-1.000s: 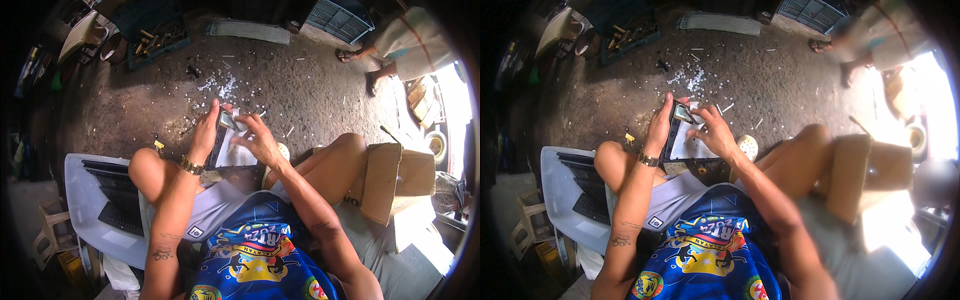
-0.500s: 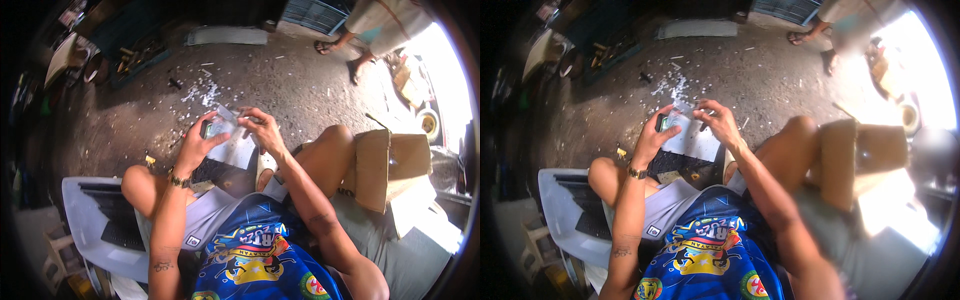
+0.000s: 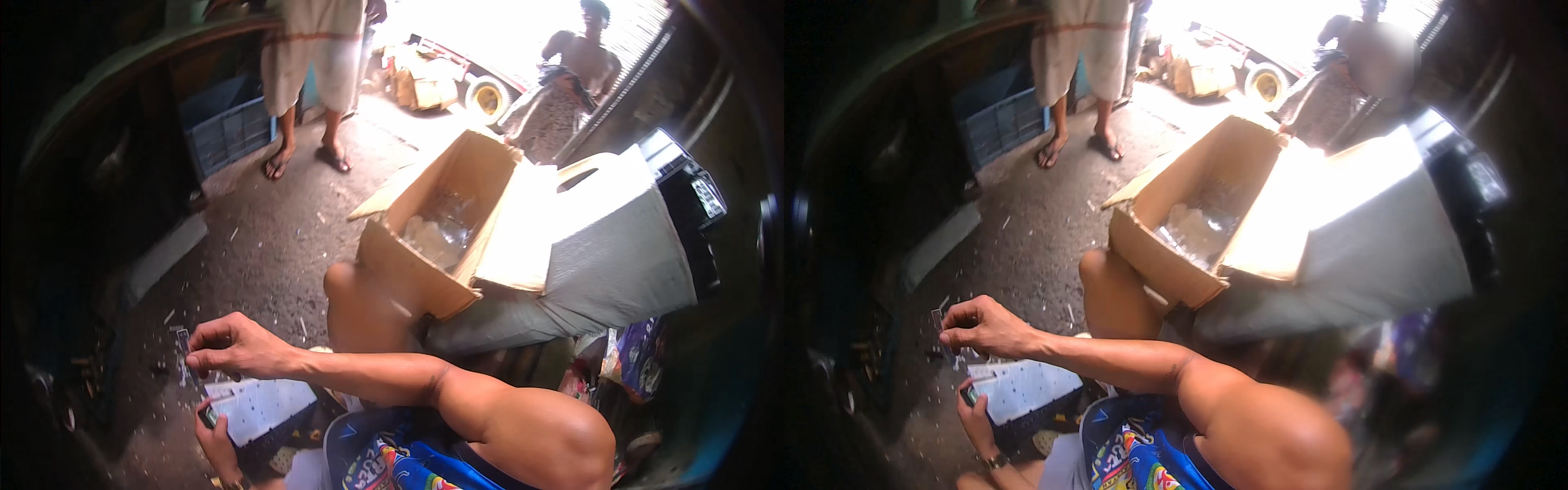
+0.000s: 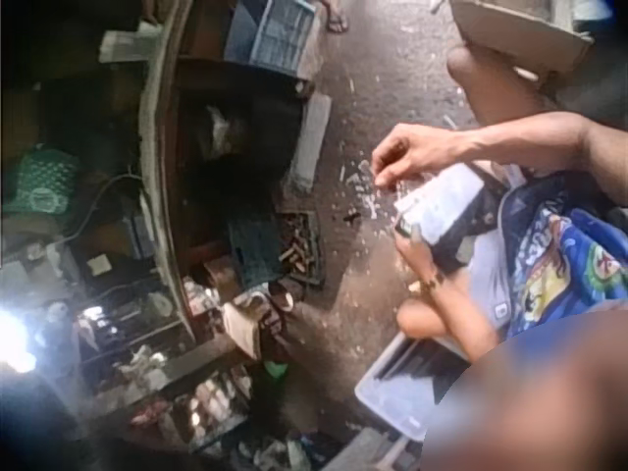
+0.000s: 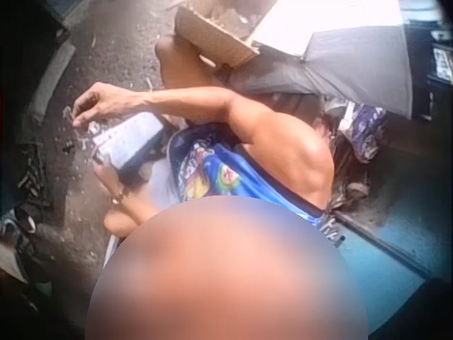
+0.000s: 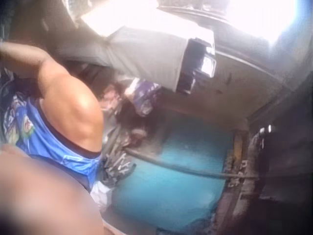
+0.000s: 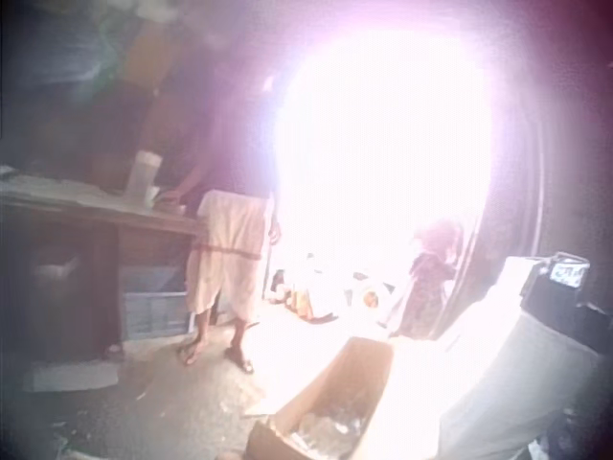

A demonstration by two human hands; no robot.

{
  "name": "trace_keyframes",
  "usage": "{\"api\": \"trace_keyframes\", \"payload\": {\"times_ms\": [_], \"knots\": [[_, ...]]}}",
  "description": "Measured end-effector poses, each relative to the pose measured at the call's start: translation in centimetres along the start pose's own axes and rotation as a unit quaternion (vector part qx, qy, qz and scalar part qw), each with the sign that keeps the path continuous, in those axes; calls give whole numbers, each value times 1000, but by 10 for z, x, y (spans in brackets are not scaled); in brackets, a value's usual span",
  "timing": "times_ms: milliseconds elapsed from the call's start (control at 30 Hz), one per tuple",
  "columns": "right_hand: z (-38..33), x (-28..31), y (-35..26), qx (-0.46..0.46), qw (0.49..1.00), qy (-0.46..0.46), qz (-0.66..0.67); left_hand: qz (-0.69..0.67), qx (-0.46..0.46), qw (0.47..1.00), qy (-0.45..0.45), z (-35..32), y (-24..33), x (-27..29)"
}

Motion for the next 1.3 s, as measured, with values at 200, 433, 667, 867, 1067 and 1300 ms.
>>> {"api": "trace_keyframes", "payload": {"times_ms": [200, 433, 667, 867, 1067, 1300], "knots": [[-49, 70, -82, 268, 927, -46, 259, -10, -11, 1000, 4, -1, 8, 2], [-18, 68, 30, -40, 955, 138, 260, 19, -16, 999, -39, -2, 22, 8], [22, 6, 91, -37, 957, -52, -283, 6, -34, 999, 8, -36, 113, 76], [58, -33, 117, -24, 929, -183, -320, 45, -50, 998, 18, -36, 158, 112], [71, -21, 63, 73, 971, -61, -219, -100, -28, 990, 99, -52, 140, 145], [80, 66, 14, 133, 958, 93, -236, -249, -23, 943, 219, -74, 113, 160]]}}
Point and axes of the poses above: each hand's wrist, its own z-axis towards the middle knuckle, its own x-axis out of the back of the hand, y = z × x, the point moved 4 cm from there along z, towards the middle knuckle, and after that the axes turned 2 degrees about -y, right-handed, at the moved point
